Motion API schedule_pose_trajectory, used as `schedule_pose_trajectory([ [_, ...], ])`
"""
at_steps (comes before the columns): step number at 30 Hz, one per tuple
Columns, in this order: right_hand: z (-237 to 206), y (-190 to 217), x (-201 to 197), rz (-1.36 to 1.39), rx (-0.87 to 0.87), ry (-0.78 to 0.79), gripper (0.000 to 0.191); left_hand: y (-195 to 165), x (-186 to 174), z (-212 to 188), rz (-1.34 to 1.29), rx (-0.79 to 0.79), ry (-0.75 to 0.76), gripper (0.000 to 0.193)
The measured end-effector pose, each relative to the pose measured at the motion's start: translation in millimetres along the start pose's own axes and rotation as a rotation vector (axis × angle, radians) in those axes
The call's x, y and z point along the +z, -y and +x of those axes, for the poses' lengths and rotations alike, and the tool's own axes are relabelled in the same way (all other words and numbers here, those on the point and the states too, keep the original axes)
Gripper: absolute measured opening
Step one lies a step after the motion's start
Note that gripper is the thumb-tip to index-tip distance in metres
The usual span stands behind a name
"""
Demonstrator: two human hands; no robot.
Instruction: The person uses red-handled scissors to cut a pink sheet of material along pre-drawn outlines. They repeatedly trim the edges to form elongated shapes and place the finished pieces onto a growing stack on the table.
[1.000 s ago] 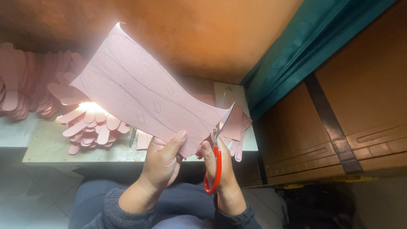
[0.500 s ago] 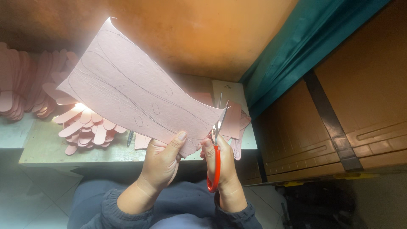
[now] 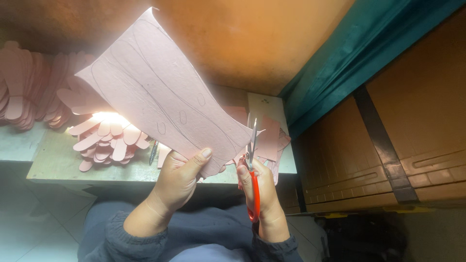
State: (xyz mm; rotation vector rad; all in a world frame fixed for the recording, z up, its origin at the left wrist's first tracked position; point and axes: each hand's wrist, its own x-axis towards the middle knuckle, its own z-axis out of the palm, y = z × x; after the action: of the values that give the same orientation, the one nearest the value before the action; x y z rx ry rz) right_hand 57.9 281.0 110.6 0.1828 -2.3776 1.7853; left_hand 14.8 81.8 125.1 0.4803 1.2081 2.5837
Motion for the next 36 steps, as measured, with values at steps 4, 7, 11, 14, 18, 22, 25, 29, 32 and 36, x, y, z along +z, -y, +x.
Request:
schedule_pose_trajectory([
  [4, -2, -4, -2, -0.018, 0.028, 0.015, 0.044, -3, -10, 3, 0.043, -0.035, 0.026, 0.032],
  [7, -3, -9, -2, -0.014, 0.007, 0.022, 0.043, -3, -13, 6, 0.001, -0.077, 0.014, 0.034],
  [11, -4, -15, -4, -0.032, 0.019, 0.037, 0.041, -7, -16, 8, -0.009, -0.097, 0.010, 0.036],
  [14, -5, -18, -5, -0.015, 0.047, 0.058, 0.040, -13, -19, 8, 0.018, -0.116, 0.028, 0.037],
  [18, -9, -19, 3, -0.053, 0.062, 0.050, 0.036, -13, -19, 9, 0.132, 0.055, -0.125, 0.040],
  [22, -15, -16, 17, -0.053, 0.068, 0.091, 0.038, -3, -21, 14, 0.516, 0.356, -0.390, 0.043],
  [25, -17, -11, 21, -0.042, 0.171, 0.132, 0.039, -3, -32, 14, 0.710, 0.365, -0.448, 0.042],
  [29, -16, -6, 24, -0.011, 0.182, 0.177, 0.037, -6, -37, 12, 0.772, 0.421, -0.353, 0.039],
  [32, -15, -6, 26, 0.022, 0.181, 0.195, 0.038, -8, -35, 11, 0.778, 0.464, -0.303, 0.040],
  [36, -15, -11, 29, 0.061, 0.173, 0.185, 0.038, -15, -34, 8, 0.777, 0.371, -0.326, 0.040],
])
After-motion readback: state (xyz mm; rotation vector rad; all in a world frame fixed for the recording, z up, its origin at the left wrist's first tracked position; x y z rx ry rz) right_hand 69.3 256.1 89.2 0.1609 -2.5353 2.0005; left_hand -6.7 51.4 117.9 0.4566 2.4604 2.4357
